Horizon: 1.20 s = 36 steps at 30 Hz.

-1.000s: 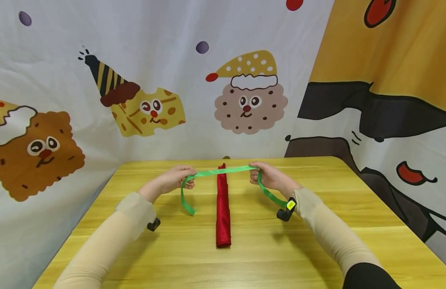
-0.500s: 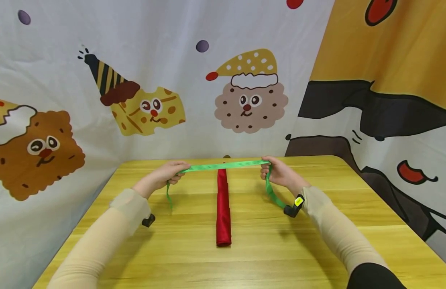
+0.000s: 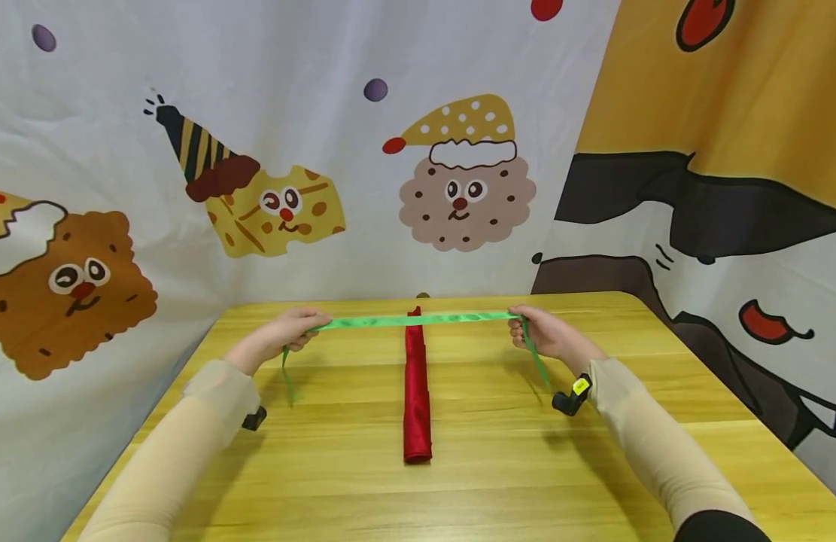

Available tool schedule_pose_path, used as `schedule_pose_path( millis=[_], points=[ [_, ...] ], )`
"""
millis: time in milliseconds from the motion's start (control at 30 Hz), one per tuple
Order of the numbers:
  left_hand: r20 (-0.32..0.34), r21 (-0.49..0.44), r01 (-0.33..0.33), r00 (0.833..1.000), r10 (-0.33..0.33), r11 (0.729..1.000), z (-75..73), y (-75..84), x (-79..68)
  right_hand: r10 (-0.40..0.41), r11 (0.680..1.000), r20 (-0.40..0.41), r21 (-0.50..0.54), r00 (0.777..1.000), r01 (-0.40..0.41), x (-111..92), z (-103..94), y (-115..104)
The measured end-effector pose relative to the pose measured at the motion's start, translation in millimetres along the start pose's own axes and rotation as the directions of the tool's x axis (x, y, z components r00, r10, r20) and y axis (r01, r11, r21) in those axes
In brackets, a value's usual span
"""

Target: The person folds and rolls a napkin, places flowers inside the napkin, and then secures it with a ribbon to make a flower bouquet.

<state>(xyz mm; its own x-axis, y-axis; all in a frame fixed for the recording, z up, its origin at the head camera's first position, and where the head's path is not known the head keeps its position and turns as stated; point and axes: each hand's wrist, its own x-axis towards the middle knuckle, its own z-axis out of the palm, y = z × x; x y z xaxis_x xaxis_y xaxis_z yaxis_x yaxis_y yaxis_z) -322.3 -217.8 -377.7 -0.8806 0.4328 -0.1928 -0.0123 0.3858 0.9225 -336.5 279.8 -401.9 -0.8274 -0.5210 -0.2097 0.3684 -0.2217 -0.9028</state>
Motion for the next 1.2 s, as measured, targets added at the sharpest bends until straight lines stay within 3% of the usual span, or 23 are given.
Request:
schedule_pose_path(
  millis=[200, 333, 500, 700, 900, 1200],
  points=[
    [-0.001, 0.027, -0.001, 1.000, 0.001, 1.000, -4.8, -6.1, -10.1, -0.024, 0.995, 0.000, 0.095, 1.000, 0.024, -4.5, -7.3, 2.2],
    [-0.005, 0.042, 0.017, 1.000, -0.016, 0.999, -7.7, -9.5, -15.0, -0.048, 0.996, -0.028, 0.068, 0.998, 0.050, -4.2, -10.5, 5.1],
    [-0.013, 0.051, 0.018, 1.000, -0.017, 0.999, -13.3, -12.6, -17.7, -0.085, 0.987, 0.001, -0.140, 0.996, 0.084, -6.0, -14.9, 6.9],
    [-0.007, 0.079, -0.001, 1.000, 0.002, 0.997, -20.9, -12.5, -22.8, -0.076, 0.905, 0.077, -0.413, 0.994, 0.101, -14.4, -19.2, 1.1],
    [0.021, 0.099, -0.034, 0.999, 0.032, 0.995, -25.3, -13.6, -26.2, -0.081, 0.849, 0.091, -0.515, 0.992, 0.117, -20.4, -25.8, -5.3],
    [0.056, 0.085, -0.046, 0.998, 0.041, 0.995, -29.1, -19.0, -26.8, -0.109, 0.822, 0.037, -0.558, 0.993, 0.111, -27.1, -34.2, -7.6]
  ],
)
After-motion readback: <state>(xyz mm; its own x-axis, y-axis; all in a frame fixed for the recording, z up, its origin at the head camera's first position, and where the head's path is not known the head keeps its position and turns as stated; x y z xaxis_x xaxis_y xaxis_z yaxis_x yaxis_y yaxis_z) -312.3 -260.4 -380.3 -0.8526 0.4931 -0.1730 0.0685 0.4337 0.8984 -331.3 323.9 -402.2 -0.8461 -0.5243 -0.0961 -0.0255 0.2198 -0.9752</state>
